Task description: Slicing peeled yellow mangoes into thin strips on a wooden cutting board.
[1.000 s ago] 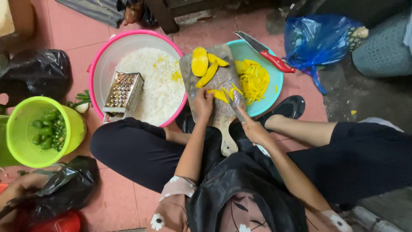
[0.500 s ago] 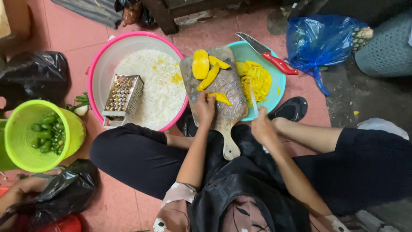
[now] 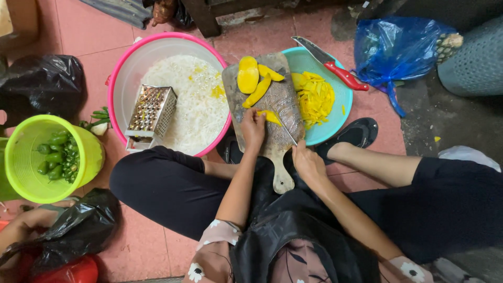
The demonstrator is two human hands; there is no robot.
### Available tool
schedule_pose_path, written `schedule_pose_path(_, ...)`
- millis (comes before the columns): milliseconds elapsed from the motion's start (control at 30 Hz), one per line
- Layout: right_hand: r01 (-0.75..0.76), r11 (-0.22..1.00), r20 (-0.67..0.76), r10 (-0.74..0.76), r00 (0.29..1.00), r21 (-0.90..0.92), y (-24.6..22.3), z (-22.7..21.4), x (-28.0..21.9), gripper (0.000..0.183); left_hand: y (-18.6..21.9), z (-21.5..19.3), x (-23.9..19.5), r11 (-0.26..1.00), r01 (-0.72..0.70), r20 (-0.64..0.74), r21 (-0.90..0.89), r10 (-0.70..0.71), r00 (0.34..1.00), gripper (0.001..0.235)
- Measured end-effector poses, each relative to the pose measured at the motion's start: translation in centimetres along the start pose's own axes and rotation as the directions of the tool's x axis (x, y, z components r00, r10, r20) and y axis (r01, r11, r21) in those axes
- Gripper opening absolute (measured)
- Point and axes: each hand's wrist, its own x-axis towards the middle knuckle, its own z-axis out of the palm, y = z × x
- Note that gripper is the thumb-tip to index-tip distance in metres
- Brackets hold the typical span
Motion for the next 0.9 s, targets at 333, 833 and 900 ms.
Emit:
schedule_pose_path(333, 0.019, 0.99, -0.155, -0.041, 0.987, -0.138, 0.9, 2.2, 0.9, 0.027, -0.3, 0.5, 0.3, 0.996, -0.077, -0.003, 0.046, 0.078, 0.997, 0.021)
schedule_pose_path(833, -0.012, 0.999, 0.084, 0.008, 0.996, 0.049, 2.3, -0.9, -1.0, 0.032, -1.3, 1.0, 1.1, 0.99, -0.113, -0.029, 0.084, 0.116, 0.993, 0.02)
schedule_pose_path(900, -0.057, 0.998, 0.116, 0.053, 0.992, 0.033, 3.6, 0.6, -2.5, 0.032, -2.1, 1.0, 0.5, 0.993, -0.099, -0.015, 0.071, 0.1, 0.995, 0.019)
